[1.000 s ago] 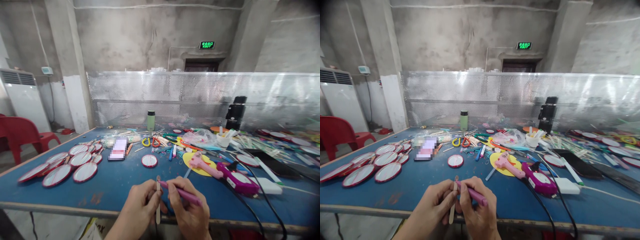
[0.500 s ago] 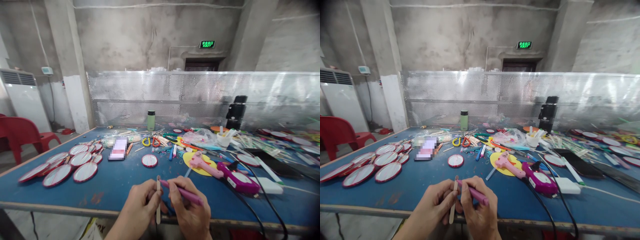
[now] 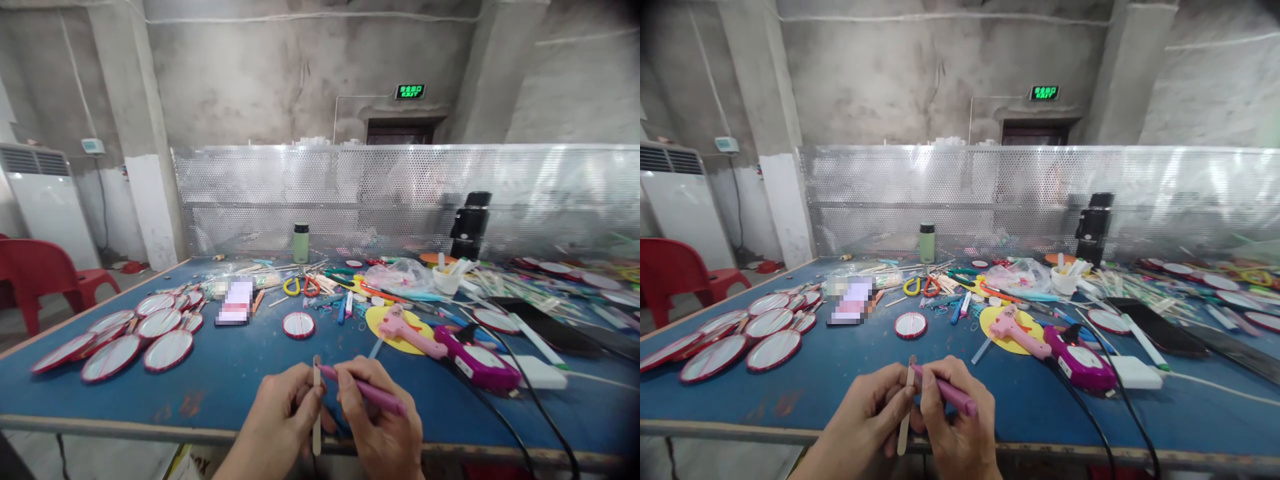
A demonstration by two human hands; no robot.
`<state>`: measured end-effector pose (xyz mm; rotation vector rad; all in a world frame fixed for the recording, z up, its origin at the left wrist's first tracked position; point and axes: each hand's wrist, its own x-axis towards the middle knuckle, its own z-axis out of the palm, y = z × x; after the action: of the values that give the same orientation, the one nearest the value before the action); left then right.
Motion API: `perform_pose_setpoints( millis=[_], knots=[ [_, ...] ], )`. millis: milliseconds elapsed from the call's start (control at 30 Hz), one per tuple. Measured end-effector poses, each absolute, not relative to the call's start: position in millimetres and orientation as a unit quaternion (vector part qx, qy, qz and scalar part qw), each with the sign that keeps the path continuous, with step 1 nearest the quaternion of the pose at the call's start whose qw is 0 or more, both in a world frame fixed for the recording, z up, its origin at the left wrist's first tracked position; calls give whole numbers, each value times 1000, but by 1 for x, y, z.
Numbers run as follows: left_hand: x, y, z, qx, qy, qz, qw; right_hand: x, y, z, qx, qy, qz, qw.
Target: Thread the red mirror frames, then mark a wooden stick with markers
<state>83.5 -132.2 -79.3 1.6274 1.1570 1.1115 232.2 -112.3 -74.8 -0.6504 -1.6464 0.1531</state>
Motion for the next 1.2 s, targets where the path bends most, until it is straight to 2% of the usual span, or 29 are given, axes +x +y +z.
perform_pose_setpoints(
  millis=[1200],
  knots=[
    [82, -134, -79, 645, 464, 444, 414, 233, -112, -82, -323, -702, 80, 630]
  ],
)
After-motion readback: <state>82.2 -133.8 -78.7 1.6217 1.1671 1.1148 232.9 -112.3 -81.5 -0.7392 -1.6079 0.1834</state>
